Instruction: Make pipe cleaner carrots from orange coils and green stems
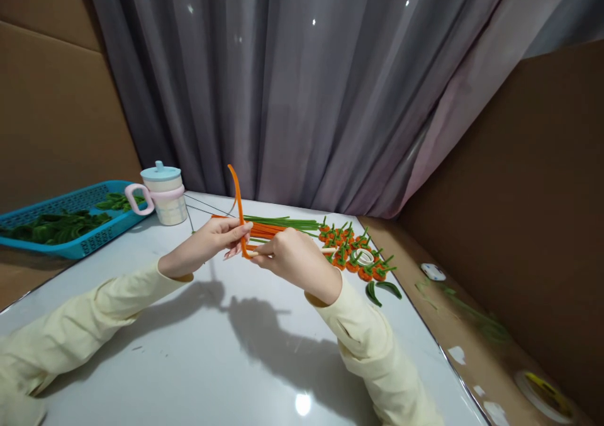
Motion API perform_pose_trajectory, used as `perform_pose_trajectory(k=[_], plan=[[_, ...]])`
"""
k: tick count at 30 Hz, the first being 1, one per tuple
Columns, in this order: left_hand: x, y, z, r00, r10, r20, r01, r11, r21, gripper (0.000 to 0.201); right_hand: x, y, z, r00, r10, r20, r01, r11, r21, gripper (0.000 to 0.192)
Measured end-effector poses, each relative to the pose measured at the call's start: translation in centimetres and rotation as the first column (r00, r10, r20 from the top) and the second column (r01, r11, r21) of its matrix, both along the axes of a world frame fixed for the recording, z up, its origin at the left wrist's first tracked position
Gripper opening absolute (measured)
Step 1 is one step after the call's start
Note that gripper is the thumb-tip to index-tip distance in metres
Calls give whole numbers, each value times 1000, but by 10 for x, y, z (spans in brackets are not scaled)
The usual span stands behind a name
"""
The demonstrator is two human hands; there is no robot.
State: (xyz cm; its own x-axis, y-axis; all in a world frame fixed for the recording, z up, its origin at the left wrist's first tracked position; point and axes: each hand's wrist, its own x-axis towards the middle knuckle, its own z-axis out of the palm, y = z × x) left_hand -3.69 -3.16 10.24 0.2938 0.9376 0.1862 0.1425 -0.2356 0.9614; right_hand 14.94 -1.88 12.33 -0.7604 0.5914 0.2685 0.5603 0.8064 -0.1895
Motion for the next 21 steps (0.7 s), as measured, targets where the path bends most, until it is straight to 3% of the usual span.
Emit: perform_pose_trajectory(k=[5, 12, 18, 21], plan=[[0, 1, -5, 999, -42, -20, 42, 999, 1, 37, -7, -13, 1, 997, -72, 42, 67, 991, 113, 15], [2, -1, -3, 994, -104, -40, 101, 993, -65, 39, -15, -24, 3, 977, -164, 137, 127, 961, 246, 20], [-1, 2, -8, 970, -241, 3, 237, 950, -206, 34, -15, -24, -1, 990, -113, 84, 71, 917, 392, 28], [-2, 3, -10, 967, -243, 76, 254, 939, -233, 27, -14, -22, -5, 997, -80, 22, 60, 874, 483, 32]])
